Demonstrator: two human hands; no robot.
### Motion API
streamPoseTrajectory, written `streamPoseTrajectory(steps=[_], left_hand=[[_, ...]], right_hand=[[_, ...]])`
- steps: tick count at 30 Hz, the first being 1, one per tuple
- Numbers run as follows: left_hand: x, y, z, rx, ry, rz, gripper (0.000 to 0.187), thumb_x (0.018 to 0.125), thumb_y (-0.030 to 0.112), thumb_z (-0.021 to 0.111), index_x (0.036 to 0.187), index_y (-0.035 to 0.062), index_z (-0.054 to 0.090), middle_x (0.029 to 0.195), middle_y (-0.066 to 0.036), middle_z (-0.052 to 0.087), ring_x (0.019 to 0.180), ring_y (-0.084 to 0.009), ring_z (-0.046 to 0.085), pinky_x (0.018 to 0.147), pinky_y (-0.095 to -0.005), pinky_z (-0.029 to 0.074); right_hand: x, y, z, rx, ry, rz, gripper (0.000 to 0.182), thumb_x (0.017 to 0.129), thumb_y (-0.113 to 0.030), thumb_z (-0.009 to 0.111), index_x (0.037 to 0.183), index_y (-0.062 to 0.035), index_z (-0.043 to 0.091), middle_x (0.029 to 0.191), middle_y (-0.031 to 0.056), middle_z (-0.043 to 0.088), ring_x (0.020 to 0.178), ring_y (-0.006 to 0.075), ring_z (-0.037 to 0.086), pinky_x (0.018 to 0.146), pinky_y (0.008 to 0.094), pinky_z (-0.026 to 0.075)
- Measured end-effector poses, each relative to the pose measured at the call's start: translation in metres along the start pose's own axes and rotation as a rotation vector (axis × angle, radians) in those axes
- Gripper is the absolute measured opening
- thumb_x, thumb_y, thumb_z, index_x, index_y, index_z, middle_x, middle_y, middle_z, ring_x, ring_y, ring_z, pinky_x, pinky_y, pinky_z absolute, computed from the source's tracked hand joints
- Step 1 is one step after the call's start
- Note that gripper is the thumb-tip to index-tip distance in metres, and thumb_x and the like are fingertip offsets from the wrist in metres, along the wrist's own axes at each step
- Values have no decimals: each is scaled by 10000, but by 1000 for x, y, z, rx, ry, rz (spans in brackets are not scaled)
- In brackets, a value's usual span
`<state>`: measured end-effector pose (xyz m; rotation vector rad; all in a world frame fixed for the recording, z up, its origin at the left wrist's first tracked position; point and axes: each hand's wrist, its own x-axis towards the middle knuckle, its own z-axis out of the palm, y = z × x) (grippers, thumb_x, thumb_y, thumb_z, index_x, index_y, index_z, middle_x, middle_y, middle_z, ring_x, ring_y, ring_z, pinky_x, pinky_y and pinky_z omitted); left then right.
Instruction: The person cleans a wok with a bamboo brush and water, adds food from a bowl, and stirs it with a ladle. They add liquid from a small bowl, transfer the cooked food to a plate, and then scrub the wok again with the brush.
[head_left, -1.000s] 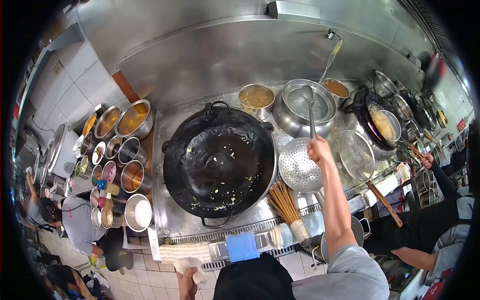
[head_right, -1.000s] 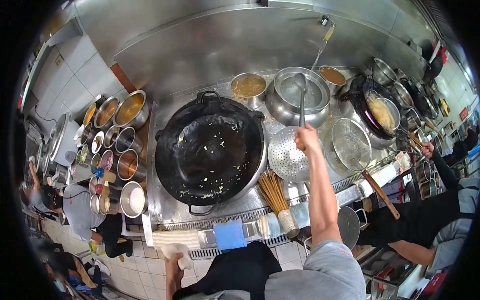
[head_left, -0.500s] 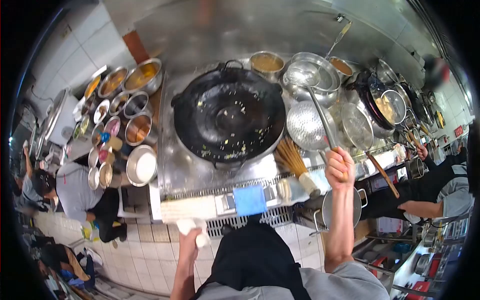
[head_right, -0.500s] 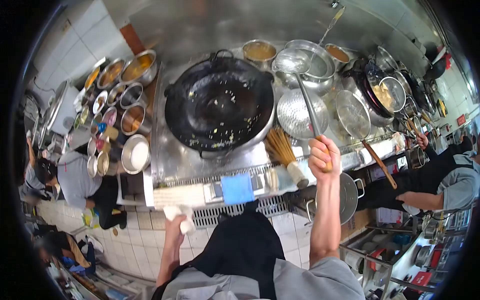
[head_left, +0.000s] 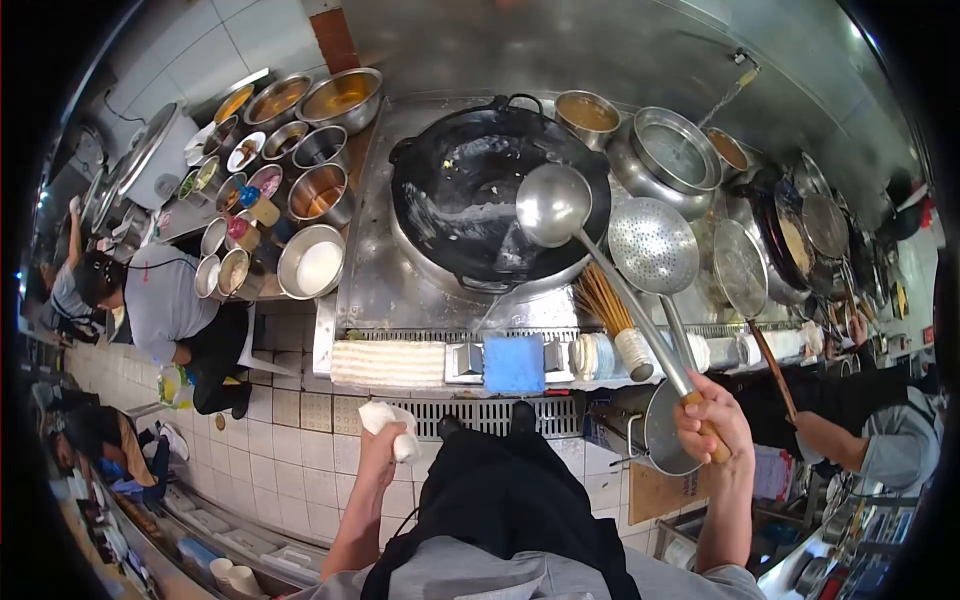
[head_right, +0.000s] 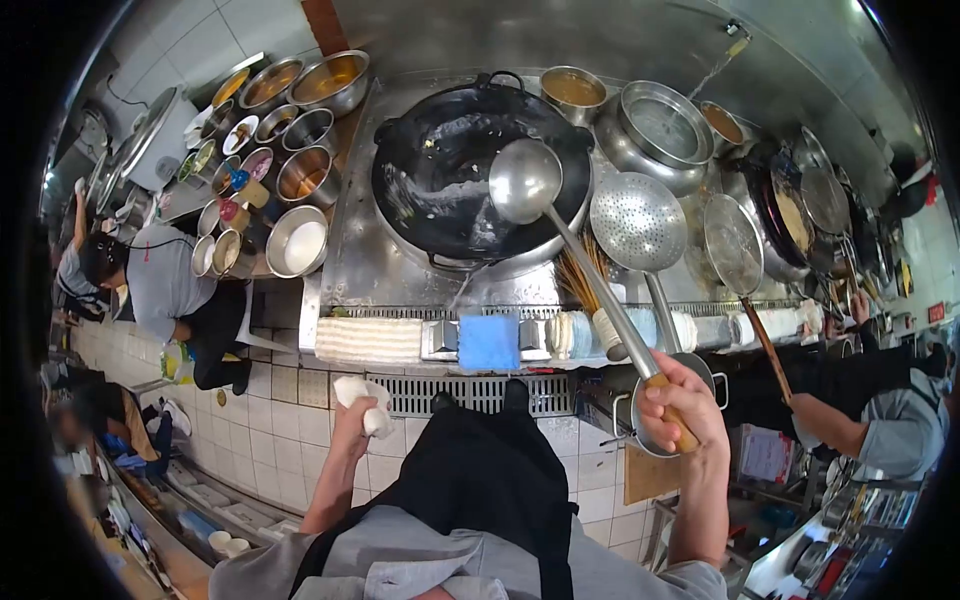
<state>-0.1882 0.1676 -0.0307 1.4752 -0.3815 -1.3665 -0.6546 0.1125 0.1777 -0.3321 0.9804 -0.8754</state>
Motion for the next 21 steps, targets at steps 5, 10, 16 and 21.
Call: streamPoseTrajectory(steps=[5, 10, 16, 21], left_hand=[[-29, -22, 2, -29, 54, -81, 312, 794, 27, 615, 1095, -5, 541, 913, -99, 628, 796, -208, 643, 695, -333, 535], [-70, -55, -28, 0, 204, -22, 221, 803, 66, 589, 1012, -3, 565, 874, -89, 615, 754, -213, 635, 653, -330, 522], [-104, -79, -13, -138, 449, -89, 275, 793, 95, 601, 1031, -25, 530, 835, -126, 607, 686, -257, 649, 572, -375, 531], [-97, -65, 15, -124, 349, -106, 313, 778, 94, 616, 1043, -41, 519, 867, -144, 608, 690, -272, 658, 590, -387, 552]], right_hand=[[76, -41, -41, -207, 176, -322, 616, 876, -12, 536, 1460, -44, 342, 654, 58, 484, 355, 122, 397, 284, 274, 303], [199, -111, -90, -763, 474, -609, 519, 846, -53, 546, 1346, 4, 419, 605, 41, 517, 397, 131, 469, 312, 289, 312], [282, -175, -154, -523, 574, -530, 121, 867, -77, 539, 963, -5, 551, 594, 47, 530, 440, 138, 508, 370, 279, 376], [254, -156, -139, 531, -104, -369, 253, 956, -160, 517, 718, -103, 451, 547, -38, 388, 429, 60, 352, 360, 218, 309]])
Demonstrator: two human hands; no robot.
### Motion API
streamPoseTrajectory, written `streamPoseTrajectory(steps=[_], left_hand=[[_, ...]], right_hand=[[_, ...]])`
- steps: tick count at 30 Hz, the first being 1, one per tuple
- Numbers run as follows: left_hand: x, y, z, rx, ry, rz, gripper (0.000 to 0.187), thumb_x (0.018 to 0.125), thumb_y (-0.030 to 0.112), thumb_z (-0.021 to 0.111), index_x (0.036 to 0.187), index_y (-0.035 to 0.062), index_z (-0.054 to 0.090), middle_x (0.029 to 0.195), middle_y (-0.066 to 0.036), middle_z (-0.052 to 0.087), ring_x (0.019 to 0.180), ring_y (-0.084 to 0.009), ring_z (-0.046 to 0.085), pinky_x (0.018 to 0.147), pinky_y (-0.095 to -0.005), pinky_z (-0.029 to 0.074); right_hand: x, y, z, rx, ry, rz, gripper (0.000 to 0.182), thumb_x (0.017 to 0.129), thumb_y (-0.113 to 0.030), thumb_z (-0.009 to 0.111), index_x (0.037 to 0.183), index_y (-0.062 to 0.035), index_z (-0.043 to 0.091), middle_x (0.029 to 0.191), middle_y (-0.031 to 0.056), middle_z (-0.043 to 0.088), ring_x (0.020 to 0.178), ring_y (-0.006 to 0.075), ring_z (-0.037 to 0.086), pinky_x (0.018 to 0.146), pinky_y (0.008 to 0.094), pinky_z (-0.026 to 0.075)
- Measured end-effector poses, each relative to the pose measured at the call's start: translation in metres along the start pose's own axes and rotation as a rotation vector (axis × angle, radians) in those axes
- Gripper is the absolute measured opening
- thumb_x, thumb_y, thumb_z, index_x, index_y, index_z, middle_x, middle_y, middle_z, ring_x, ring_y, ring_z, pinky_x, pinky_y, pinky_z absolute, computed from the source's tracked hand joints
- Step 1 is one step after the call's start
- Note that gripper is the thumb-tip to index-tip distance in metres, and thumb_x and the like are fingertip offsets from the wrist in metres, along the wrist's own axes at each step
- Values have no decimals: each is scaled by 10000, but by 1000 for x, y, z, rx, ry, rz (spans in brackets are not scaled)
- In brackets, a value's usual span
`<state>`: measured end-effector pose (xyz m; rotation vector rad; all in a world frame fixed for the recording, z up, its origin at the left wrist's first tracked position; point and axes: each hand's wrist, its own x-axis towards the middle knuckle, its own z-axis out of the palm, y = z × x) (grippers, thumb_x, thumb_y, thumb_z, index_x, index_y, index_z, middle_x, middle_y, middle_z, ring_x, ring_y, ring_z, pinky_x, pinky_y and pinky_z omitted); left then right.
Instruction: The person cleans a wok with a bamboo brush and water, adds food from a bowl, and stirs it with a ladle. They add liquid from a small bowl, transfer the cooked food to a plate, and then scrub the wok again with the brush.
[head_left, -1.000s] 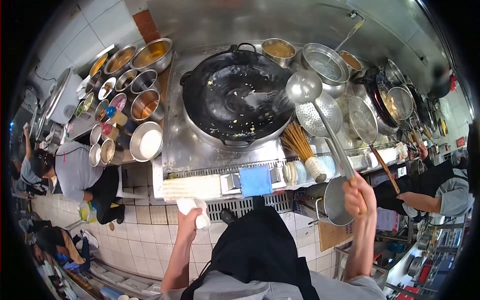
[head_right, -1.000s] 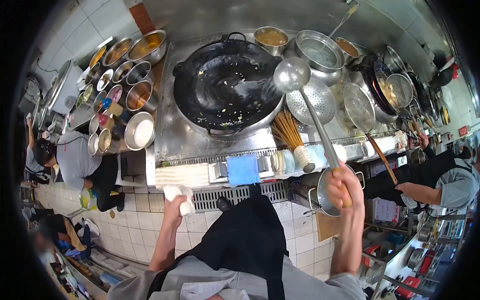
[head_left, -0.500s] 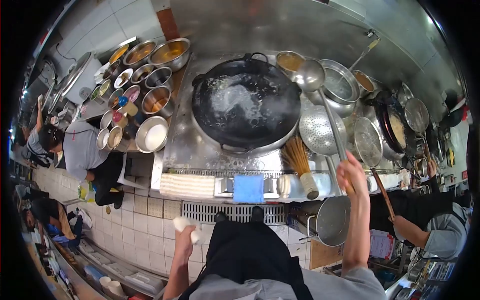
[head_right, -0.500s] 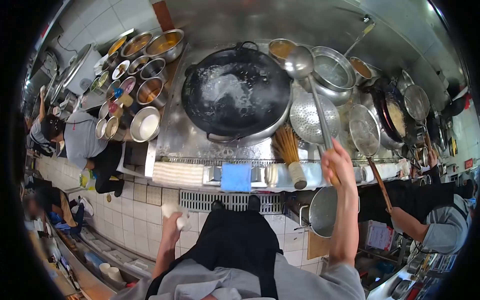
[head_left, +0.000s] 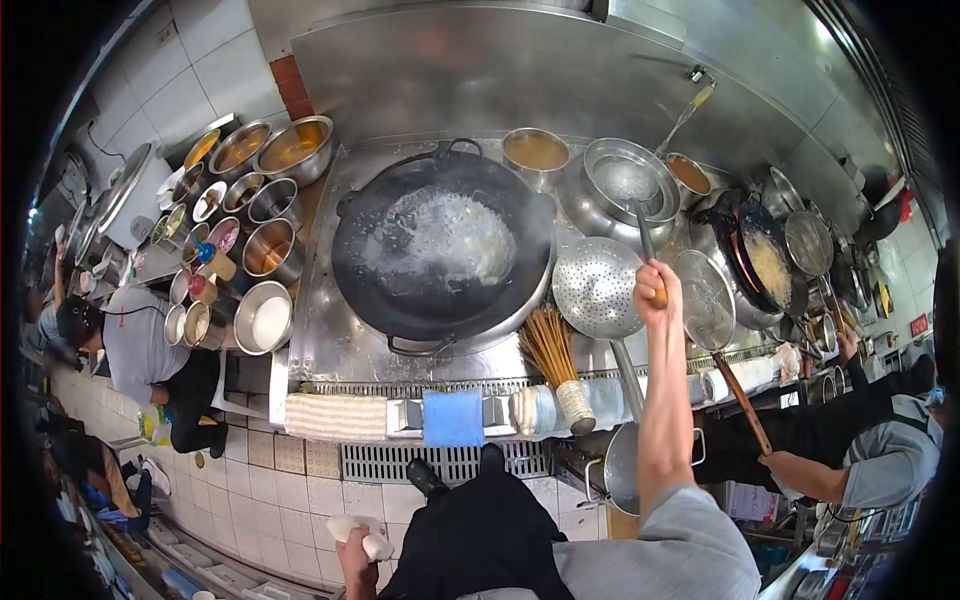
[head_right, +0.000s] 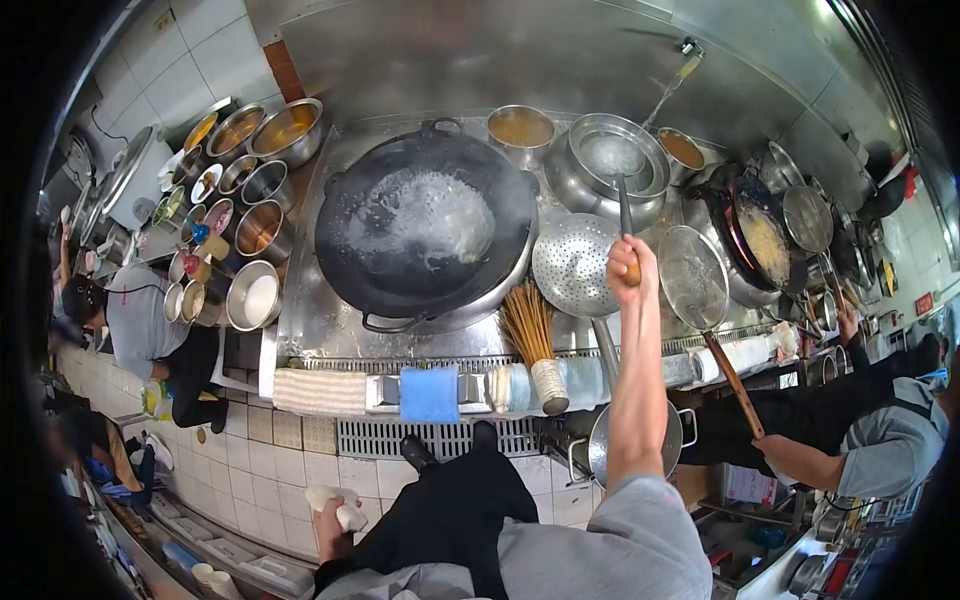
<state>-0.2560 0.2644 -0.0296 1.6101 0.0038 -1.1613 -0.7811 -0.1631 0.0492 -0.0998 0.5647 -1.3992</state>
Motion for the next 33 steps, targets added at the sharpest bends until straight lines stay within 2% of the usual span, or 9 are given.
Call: streamPoseTrajectory(steps=[4, 8, 10, 13, 16, 18, 22, 29, 33], left_hand=[[16, 23, 24, 42, -162, 67, 323, 786, 88, 607, 1054, -69, 518, 881, -161, 616, 716, -274, 671, 607, -379, 561], [29, 54, 50, 9, -279, 98, 302, 812, 74, 594, 1078, -53, 527, 908, -167, 634, 728, -261, 676, 612, -362, 566], [45, 59, 55, 4, -284, 106, 308, 817, 72, 603, 1097, -34, 530, 918, -158, 639, 737, -257, 675, 623, -359, 570], [66, 56, 59, -25, -295, 142, 328, 817, 64, 612, 1125, -12, 529, 928, -135, 644, 736, -244, 675, 642, -353, 576], [74, 57, 63, 8, -362, 151, 383, 804, 112, 619, 1141, -46, 529, 939, -175, 650, 743, -279, 698, 614, -376, 570], [71, 65, 68, -17, -369, 141, 335, 815, 92, 615, 1116, -36, 548, 927, -144, 654, 747, -251, 691, 634, -360, 572], [62, 73, 71, -61, -408, 108, 316, 838, 100, 606, 1119, -37, 559, 927, -139, 664, 768, -245, 694, 656, -358, 580], [51, 82, 72, -188, -516, 16, 343, 890, 103, 573, 1180, -72, 522, 1000, -187, 669, 851, -283, 702, 714, -392, 587], [40, 78, 67, -159, -552, 50, 436, 868, 116, 579, 1267, -18, 466, 1074, -196, 647, 918, -323, 695, 738, -412, 587]], right_hand=[[-70, 29, 17, 108, -156, 48, 229, 977, -152, 479, 760, -82, 459, 587, -32, 390, 432, 57, 342, 353, 218, 306], [-151, 53, 29, 207, -219, 112, 384, 1007, -118, 411, 1365, 16, 433, 675, -12, 385, 440, 52, 358, 340, 218, 325], [-191, 63, 39, 194, -200, 157, 447, 1005, -126, 395, 1429, 12, 370, 703, 4, 401, 436, 62, 376, 329, 226, 350], [-236, 71, 50, -33, -60, 216, 242, 976, -119, 430, 1198, -75, 518, 700, 17, 422, 392, 72, 375, 284, 243, 352], [-252, 75, 56, -176, -11, 288, 341, 936, -78, 475, 1275, -106, 500, 685, 21, 429, 380, 87, 378, 287, 253, 347], [-254, 89, 71, -693, 170, 238, 650, 892, -20, 523, 1500, -103, 310, 700, 43, 478, 406, 103, 418, 308, 272, 353], [-216, 140, 55, -1315, 163, 134, 753, 854, -19, 557, 1535, -86, 244, 658, 45, 538, 407, 119, 464, 339, 278, 363], [-148, 275, 70, -1165, -28, 93, 650, 876, -35, 535, 1493, -54, 328, 627, 6, 503, 453, 114, 486, 386, 283, 396], [-129, 302, 100, -490, -50, 440, 539, 911, -77, 544, 1427, -10, 402, 654, 6, 478, 451, 112, 462, 393, 270, 383]])
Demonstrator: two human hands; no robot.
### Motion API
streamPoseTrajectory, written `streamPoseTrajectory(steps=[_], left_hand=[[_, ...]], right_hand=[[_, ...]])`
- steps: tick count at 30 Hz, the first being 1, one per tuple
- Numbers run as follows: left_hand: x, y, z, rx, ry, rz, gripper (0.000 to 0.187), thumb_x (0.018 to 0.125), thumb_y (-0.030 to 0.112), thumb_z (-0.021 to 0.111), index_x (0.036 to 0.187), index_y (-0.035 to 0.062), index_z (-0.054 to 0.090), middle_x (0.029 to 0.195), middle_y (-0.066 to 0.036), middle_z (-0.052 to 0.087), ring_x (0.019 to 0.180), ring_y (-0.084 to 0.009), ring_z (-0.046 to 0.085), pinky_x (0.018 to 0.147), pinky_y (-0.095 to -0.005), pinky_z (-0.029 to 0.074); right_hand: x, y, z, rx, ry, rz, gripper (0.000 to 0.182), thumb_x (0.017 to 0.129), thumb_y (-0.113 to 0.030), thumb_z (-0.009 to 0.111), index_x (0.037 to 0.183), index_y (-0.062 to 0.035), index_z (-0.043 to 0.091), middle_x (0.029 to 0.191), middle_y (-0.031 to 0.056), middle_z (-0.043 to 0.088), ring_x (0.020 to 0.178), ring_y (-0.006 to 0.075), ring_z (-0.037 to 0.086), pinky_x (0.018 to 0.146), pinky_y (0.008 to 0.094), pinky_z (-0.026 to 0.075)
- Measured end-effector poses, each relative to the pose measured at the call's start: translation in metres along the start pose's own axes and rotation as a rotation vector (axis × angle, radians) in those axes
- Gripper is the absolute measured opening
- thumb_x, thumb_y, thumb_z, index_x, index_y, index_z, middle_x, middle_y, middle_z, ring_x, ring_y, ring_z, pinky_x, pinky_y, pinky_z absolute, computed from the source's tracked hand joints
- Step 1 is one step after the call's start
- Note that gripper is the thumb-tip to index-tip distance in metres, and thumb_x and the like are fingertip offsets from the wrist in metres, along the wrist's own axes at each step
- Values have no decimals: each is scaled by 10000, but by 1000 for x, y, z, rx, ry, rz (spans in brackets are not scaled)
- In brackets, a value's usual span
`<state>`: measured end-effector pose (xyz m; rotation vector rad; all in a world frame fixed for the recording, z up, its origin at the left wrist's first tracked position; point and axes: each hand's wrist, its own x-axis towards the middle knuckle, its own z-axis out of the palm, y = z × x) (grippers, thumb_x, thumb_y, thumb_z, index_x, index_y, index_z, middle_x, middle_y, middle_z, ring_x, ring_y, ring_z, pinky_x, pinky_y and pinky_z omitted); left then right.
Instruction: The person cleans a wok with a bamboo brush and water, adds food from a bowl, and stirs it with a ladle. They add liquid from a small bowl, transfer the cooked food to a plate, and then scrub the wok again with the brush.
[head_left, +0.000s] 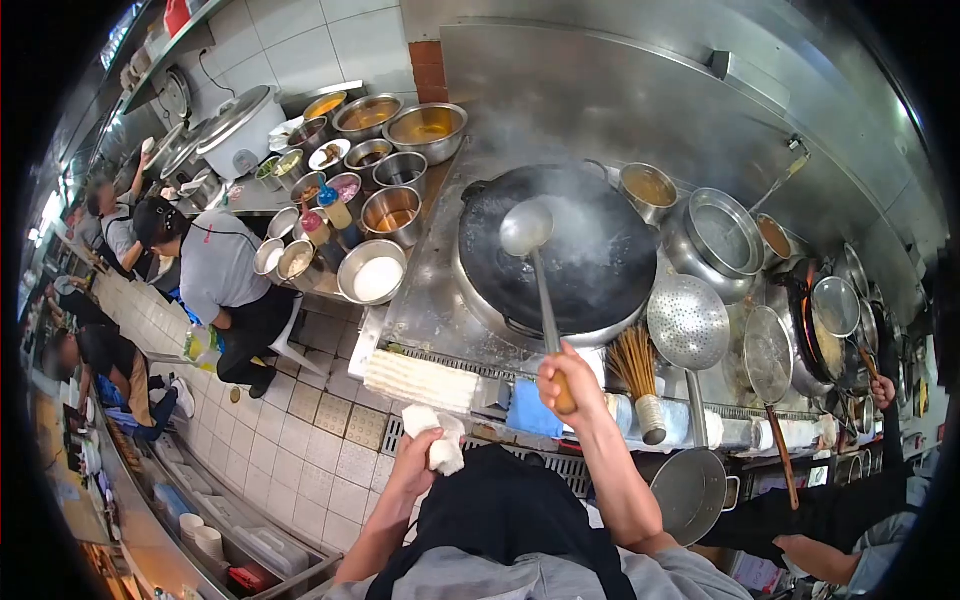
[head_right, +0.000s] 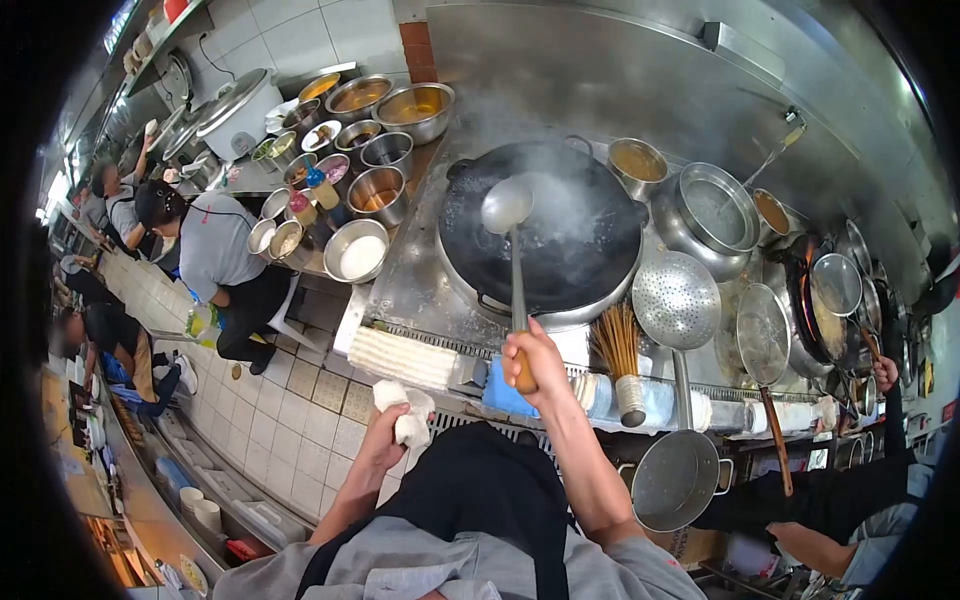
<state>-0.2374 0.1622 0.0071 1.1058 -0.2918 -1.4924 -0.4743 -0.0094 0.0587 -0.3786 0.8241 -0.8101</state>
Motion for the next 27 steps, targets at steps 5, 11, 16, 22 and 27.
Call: streamPoseTrajectory(steps=[5, 11, 16, 22, 27], left_hand=[[-17, -14, -14, -91, 101, -5, 356, 879, 170, 621, 1160, -24, 521, 976, -184, 666, 840, -296, 702, 682, -389, 579], [-32, -21, -22, -85, 181, 2, 443, 857, 263, 604, 1171, -38, 524, 945, -188, 661, 778, -305, 698, 654, -382, 571], [-29, -22, -23, -85, 179, -36, 436, 847, 251, 601, 1167, -32, 514, 952, -189, 652, 778, -320, 689, 677, -403, 579], [-12, -26, -31, -83, 205, -46, 421, 844, 254, 602, 1164, -4, 508, 961, -173, 645, 774, -310, 681, 722, -428, 581], [-4, -24, -15, -44, 251, -59, 447, 838, 293, 612, 1188, 34, 512, 940, -150, 647, 688, -290, 674, 542, -349, 548]], right_hand=[[-4, -9, 4, 1101, -445, 296, 278, 955, -110, 512, 1211, 1, 525, 698, -7, 473, 436, 99, 416, 386, 262, 359], [-28, -21, -59, -1179, 162, -332, 549, 841, -52, 586, 1374, -47, 452, 722, 169, 623, 528, 324, 586, 492, 422, 467], [-77, -38, -91, -1782, 483, -515, 688, 802, -64, 596, 1455, -52, 379, 764, 264, 657, 699, 462, 637, 679, 538, 496], [-144, -26, -130, -1623, 690, -489, 704, 823, -74, 617, 1479, -89, 364, 856, 275, 653, 778, 448, 645, 687, 480, 503], [-184, -9, -160, -1392, 827, -409, 650, 842, -86, 599, 1444, 14, 376, 783, 275, 638, 718, 455, 641, 674, 492, 505]])
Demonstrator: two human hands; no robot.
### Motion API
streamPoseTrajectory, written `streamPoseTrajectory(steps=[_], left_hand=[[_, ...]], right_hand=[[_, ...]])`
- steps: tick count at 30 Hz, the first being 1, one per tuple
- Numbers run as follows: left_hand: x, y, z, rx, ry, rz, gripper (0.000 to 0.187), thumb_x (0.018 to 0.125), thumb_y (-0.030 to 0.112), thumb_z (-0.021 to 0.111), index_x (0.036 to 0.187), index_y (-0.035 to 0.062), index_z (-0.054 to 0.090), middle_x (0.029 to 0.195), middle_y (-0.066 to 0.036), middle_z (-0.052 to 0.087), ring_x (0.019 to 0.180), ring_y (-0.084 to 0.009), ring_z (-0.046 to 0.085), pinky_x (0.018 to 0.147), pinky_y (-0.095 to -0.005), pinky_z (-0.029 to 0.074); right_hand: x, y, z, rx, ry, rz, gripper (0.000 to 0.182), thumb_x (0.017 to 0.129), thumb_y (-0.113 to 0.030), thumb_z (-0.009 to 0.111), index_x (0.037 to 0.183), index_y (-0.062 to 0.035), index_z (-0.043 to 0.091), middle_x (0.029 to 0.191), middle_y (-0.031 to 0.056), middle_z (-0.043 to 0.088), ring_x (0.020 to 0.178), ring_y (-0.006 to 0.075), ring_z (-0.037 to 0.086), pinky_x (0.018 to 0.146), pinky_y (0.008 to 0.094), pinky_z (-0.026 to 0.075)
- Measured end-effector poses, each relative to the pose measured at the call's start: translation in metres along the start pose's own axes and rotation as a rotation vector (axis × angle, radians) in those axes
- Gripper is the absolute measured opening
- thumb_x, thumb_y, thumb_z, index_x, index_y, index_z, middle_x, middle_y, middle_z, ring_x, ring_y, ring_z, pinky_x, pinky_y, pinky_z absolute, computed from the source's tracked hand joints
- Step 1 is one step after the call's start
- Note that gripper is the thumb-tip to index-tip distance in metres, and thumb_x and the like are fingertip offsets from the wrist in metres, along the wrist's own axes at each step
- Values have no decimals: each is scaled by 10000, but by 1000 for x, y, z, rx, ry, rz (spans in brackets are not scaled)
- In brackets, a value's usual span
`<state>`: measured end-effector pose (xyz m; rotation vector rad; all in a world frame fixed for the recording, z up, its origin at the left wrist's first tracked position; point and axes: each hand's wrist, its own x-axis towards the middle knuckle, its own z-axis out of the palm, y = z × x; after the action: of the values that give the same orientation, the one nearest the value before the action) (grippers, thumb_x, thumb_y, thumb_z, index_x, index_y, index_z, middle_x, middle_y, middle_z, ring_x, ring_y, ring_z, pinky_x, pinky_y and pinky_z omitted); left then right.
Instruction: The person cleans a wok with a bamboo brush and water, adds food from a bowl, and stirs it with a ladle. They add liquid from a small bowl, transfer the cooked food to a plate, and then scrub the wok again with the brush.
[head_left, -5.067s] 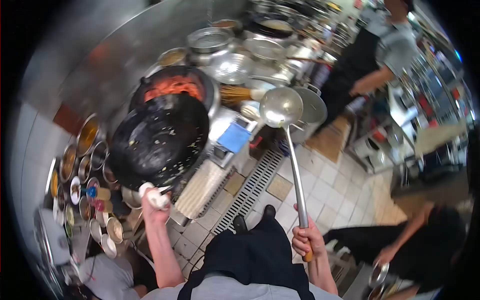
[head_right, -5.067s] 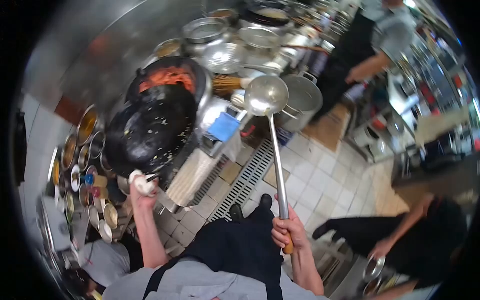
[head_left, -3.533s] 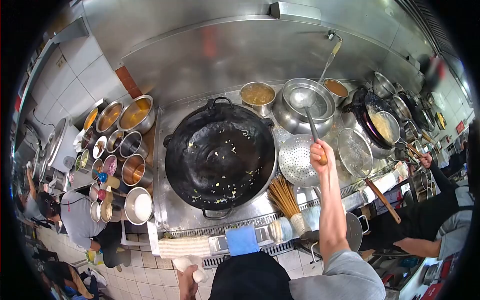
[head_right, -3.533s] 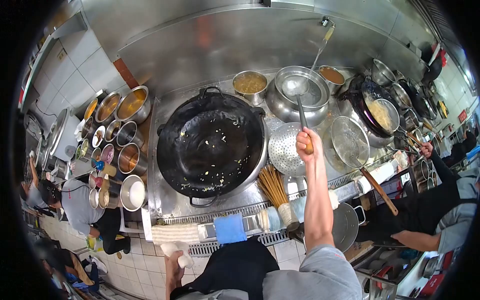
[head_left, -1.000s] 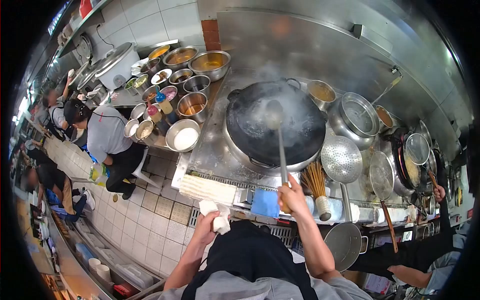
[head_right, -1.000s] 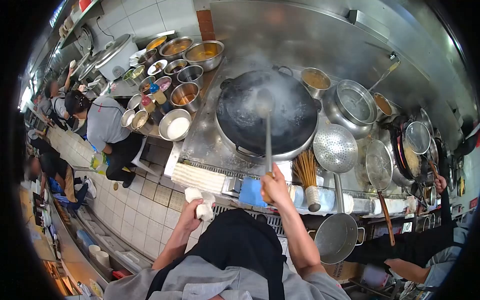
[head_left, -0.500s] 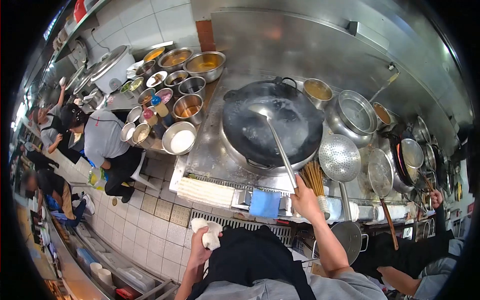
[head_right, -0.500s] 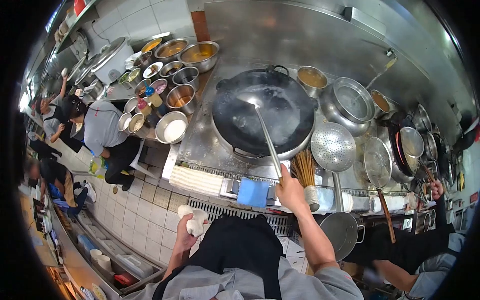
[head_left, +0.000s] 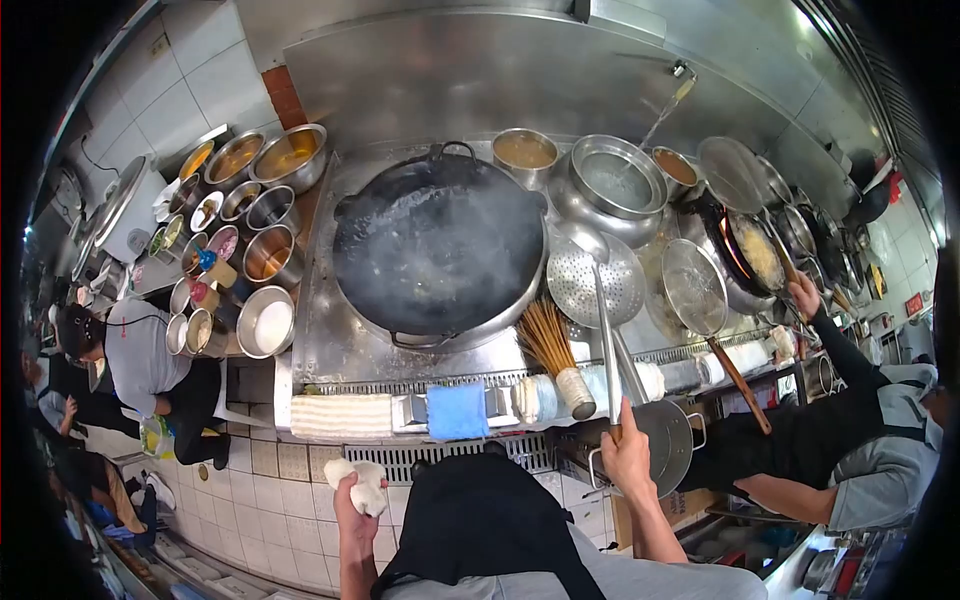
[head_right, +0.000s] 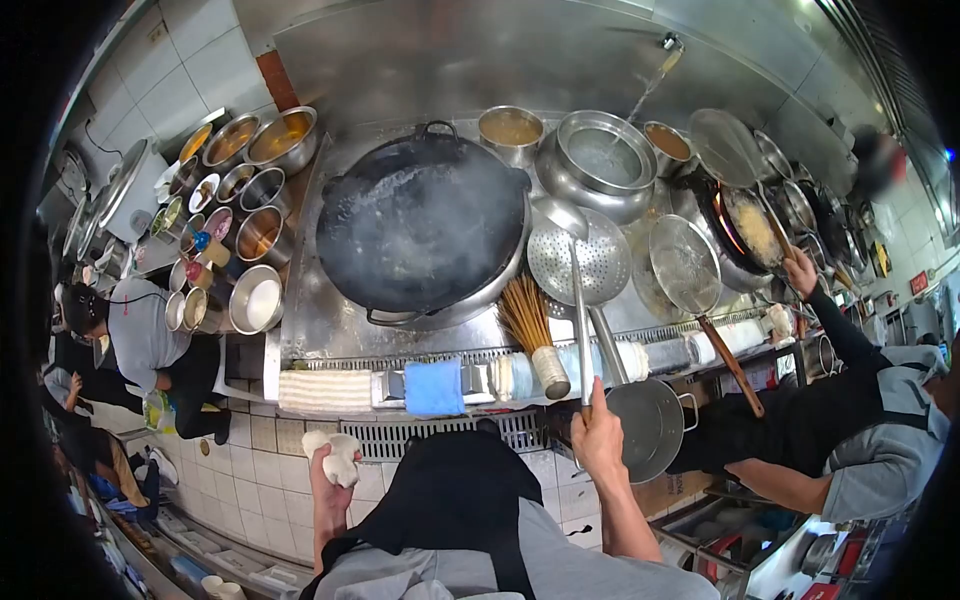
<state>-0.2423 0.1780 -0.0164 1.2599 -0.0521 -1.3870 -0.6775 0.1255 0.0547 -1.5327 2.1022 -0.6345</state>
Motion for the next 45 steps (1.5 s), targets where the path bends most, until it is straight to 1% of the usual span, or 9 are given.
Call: streamPoseTrajectory(steps=[7, 10, 17, 21, 23, 27, 33, 38, 45], left_hand=[[-4, -13, 32, 80, -28, -23, 405, 865, 258, 588, 1166, -4, 521, 956, -156, 647, 744, -288, 675, 676, -385, 562], [-5, -25, 37, 104, -29, -29, 416, 861, 270, 592, 1161, -10, 527, 950, -151, 653, 768, -283, 682, 679, -386, 564], [-18, -30, 57, 166, -61, -81, 412, 851, 267, 597, 1152, -4, 528, 965, -146, 649, 812, -272, 681, 671, -357, 546], [-21, -17, 35, 177, -26, -10, 409, 855, 277, 600, 1152, 3, 535, 965, -141, 653, 807, -268, 682, 668, -356, 545], [-23, -16, 7, 153, 33, 25, 410, 858, 286, 597, 1154, 8, 540, 960, -140, 657, 799, -268, 684, 667, -355, 545], [-19, -17, -45, 17, 110, 6, 422, 870, 320, 575, 1167, 21, 557, 937, -145, 673, 770, -265, 685, 612, -344, 539], [-27, -1, -61, -71, 247, 126, 406, 870, 255, 571, 1145, -43, 546, 906, -176, 670, 748, -279, 693, 591, -367, 546], [-33, -7, -89, -19, 271, 51, 430, 868, 295, 568, 1155, -23, 537, 957, -180, 652, 796, -286, 679, 640, -365, 548], [-46, 1, -102, -115, 367, 51, 478, 856, 325, 584, 1171, -22, 490, 898, -157, 630, 757, -287, 666, 608, -390, 528]], right_hand=[[-2, 55, -1, -144, -87, 125, 608, 852, -129, 618, 1394, 69, 426, 816, 283, 649, 757, 454, 639, 730, 526, 500], [19, 36, -1, -374, 14, -144, 528, 895, -296, 652, 1294, 37, 559, 928, 243, 645, 887, 400, 599, 773, 486, 485], [82, -8, 54, -223, -264, -3, 691, 885, -430, 608, 1420, -23, 450, 1026, 295, 657, 854, 461, 662, 758, 504, 521], [36, -11, 31, 947, -166, 427, 579, 886, -115, 600, 1435, -49, 426, 1018, 149, 654, 651, 148, 613, 510, 317, 503], [13, -47, 5, 965, -101, 285, 585, 891, -116, 597, 1442, -78, 405, 958, 114, 639, 622, 106, 587, 443, 219, 443], [76, -111, -35, 551, -157, -70, 553, 867, -117, 623, 1391, -42, 465, 921, 95, 659, 662, 132, 612, 528, 260, 492], [205, -224, 82, -418, -293, -577, 436, 861, -381, 607, 1217, -133, 649, 987, 260, 685, 947, 414, 661, 814, 478, 534], [268, -288, 209, -297, 19, -530, 364, 868, -360, 614, 1123, -104, 655, 869, 238, 697, 836, 425, 681, 757, 515, 540], [200, -223, 147, -619, -115, -673, 567, 760, -313, 732, 1297, -175, 614, 831, 219, 696, 719, 372, 701, 709, 452, 576]])
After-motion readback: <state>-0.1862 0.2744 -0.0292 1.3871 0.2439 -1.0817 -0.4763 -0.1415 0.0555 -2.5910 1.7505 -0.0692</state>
